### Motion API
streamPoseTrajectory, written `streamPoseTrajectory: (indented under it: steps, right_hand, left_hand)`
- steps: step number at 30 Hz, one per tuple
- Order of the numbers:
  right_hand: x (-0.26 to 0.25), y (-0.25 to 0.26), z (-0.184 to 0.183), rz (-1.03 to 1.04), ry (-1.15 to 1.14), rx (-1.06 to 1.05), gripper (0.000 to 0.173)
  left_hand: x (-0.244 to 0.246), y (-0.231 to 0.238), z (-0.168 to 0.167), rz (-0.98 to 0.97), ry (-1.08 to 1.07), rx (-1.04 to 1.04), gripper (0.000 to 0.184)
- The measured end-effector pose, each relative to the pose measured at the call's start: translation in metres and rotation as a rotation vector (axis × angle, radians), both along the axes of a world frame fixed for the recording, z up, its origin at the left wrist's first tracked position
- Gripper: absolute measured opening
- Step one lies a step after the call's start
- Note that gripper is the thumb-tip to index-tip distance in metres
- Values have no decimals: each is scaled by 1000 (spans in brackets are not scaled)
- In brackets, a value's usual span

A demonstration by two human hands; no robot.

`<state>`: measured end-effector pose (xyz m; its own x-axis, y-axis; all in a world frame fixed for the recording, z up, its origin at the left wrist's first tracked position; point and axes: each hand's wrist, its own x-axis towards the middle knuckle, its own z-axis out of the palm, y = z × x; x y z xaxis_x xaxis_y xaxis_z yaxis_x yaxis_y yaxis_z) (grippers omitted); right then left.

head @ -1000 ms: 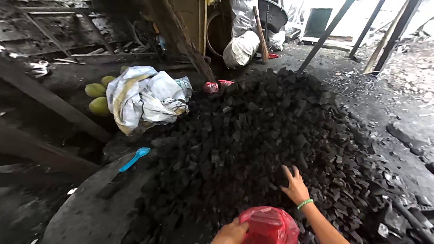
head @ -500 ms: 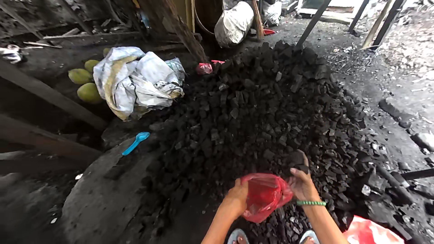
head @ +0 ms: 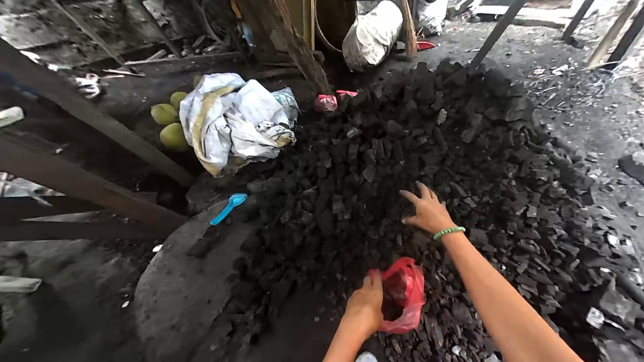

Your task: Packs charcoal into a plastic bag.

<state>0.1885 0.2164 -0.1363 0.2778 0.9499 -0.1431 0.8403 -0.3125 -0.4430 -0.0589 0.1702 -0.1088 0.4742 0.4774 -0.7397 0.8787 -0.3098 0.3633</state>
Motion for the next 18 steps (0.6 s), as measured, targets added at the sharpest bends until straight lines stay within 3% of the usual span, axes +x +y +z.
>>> streamPoseTrajectory:
  steps: [2,3,5,8,12,15,18]
  right_hand:
    - [2,5,-32,-26,-79,-173,103]
    - [-2,-2,-47,-33,-118,-198,109]
    - [-8,-26,-67,-46,-140,-175,101]
    - [-10,-71,-90,-36,-101,-183,72]
    - [-15,-114,-107,62,-42,-157,61]
    - [-10,-114,-94,-192,148,35,53]
    - [-25,-114,-61,-535,659,448,66]
  left_hand:
    - [3,1,-1,-17,-17,-10,93]
    - [3,1,-1,-22,-28,-15,92]
    - [4,2,0,-25,-44,-12,91]
    - [4,0,4,-20,-61,-8,92]
    - [0,-2,-1,7,-158,7,87]
    - [3,0,-7,56,-267,11,85]
    - [3,2,-12,128,-350,3,87]
